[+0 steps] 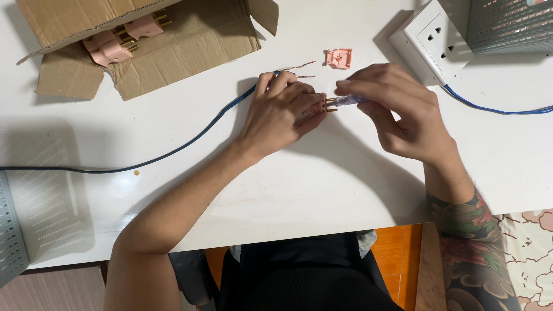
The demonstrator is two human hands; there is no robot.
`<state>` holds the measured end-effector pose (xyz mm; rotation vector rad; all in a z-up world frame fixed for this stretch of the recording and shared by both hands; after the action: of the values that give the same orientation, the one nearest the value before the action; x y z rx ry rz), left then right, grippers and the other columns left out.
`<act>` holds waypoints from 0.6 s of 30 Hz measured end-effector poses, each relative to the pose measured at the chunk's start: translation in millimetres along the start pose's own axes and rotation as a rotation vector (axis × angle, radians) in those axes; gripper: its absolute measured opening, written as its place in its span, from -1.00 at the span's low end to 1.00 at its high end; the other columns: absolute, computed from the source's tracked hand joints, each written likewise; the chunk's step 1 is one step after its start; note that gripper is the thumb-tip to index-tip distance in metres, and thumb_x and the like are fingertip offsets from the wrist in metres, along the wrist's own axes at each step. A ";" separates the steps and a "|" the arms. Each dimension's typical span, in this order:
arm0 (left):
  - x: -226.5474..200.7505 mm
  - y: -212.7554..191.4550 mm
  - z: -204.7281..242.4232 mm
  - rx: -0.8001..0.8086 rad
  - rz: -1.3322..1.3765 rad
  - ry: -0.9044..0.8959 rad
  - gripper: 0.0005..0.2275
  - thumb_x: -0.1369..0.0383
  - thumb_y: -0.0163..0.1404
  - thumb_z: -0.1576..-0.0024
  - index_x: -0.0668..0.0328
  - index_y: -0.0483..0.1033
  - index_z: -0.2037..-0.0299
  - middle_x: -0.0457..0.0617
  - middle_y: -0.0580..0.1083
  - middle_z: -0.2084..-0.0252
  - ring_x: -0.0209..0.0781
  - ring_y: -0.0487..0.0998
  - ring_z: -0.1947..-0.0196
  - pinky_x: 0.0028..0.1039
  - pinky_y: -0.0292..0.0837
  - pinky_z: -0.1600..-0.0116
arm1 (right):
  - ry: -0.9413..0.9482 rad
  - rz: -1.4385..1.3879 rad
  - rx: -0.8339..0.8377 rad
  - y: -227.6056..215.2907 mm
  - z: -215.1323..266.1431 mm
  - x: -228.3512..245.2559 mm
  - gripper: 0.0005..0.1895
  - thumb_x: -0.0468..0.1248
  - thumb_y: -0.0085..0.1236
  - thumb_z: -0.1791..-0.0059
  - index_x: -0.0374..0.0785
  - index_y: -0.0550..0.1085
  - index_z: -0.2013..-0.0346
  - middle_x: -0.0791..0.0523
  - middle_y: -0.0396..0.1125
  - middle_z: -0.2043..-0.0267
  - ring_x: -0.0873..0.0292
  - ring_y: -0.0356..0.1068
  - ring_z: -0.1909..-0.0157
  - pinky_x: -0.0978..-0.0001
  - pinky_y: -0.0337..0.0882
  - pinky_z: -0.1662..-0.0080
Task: The person assembles a plug by stripping wires, placing components into the plastic housing, and securing them.
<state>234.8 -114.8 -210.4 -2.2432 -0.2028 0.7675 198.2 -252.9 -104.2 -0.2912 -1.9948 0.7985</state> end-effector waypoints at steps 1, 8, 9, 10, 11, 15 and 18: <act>0.3 -0.5 0.2 -0.005 -0.001 -0.005 -0.85 0.15 0.30 -0.39 -0.11 0.67 -0.02 -0.33 0.63 0.07 -0.07 0.51 0.01 -0.14 0.25 -0.08 | 0.018 -0.003 0.038 1.6 -1.1 0.4 -0.71 -0.63 0.03 -0.29 -0.54 0.55 -0.29 -0.20 0.46 -0.20 -0.23 0.50 -0.27 -0.01 0.51 -0.34; -4.0 -5.1 -0.9 -0.038 -0.057 0.023 -0.86 0.15 0.29 -0.41 -0.15 0.68 -0.04 -0.30 0.62 0.06 -0.05 0.54 0.03 -0.13 0.25 -0.05 | 0.042 -0.022 0.052 4.2 -1.6 -1.7 -0.63 -0.65 -0.04 -0.31 -0.50 0.46 -0.41 -0.11 0.55 -0.19 -0.19 0.54 -0.23 -0.02 0.50 -0.31; -6.7 -6.2 -1.4 -0.034 -0.058 0.032 -0.86 0.15 0.29 -0.41 -0.15 0.68 -0.04 -0.30 0.62 0.06 -0.05 0.54 0.03 -0.13 0.25 -0.05 | 0.042 -0.020 0.043 4.0 -1.2 -2.4 -0.63 -0.65 -0.04 -0.31 -0.50 0.46 -0.41 -0.11 0.55 -0.19 -0.19 0.54 -0.23 -0.02 0.50 -0.31; -6.0 -5.9 -2.6 -0.013 -0.072 0.014 -0.86 0.11 0.25 -0.42 -0.19 0.68 -0.06 -0.33 0.65 0.05 -0.08 0.52 0.01 -0.14 0.24 -0.08 | 0.030 -0.011 0.036 3.9 -1.6 -2.6 -0.67 -0.50 0.13 -0.28 -0.47 0.51 -0.36 -0.14 0.46 -0.21 -0.16 0.52 -0.26 0.02 0.53 -0.33; -5.5 -5.6 -3.6 0.009 -0.087 -0.005 -0.85 0.08 0.21 -0.43 -0.24 0.67 -0.08 -0.37 0.67 0.04 -0.11 0.51 -0.02 -0.15 0.22 -0.11 | 0.017 -0.003 0.029 3.7 -2.0 -2.6 -0.65 -0.34 0.31 -0.25 -0.44 0.56 -0.30 -0.17 0.36 -0.23 -0.14 0.50 -0.29 0.05 0.56 -0.35; -4.7 -3.8 -1.2 -0.021 -0.073 -0.001 -0.82 0.05 0.30 -0.37 -0.17 0.72 0.01 -0.34 0.64 0.05 -0.08 0.53 -0.02 -0.10 0.21 -0.12 | -0.004 0.040 -0.055 -7.4 -0.9 -0.1 -0.75 -0.62 0.15 -0.31 -0.50 0.57 -0.29 -0.15 0.51 -0.11 -0.15 0.53 -0.11 0.10 0.50 -0.17; -11.2 -7.3 -4.0 -0.032 -0.105 0.018 -0.82 0.05 0.31 -0.36 -0.20 0.74 -0.02 -0.40 0.63 0.08 -0.11 0.46 -0.03 -0.14 0.17 -0.11 | 0.003 0.098 -0.160 -35.1 6.0 2.8 -0.77 -0.55 0.26 -0.34 -0.51 0.61 -0.31 -0.08 0.57 -0.05 -0.09 0.49 -0.03 0.09 0.46 -0.19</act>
<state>228.7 -116.0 -197.9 -2.2495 -0.3239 0.6920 195.6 -280.7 -81.9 -0.4855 -2.0580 0.6994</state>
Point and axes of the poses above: each hand's wrist, its own z-axis away from the middle knuckle, its own y-axis out of the palm, x = y × z, the point moved 10 cm from there along -z, towards the middle knuckle
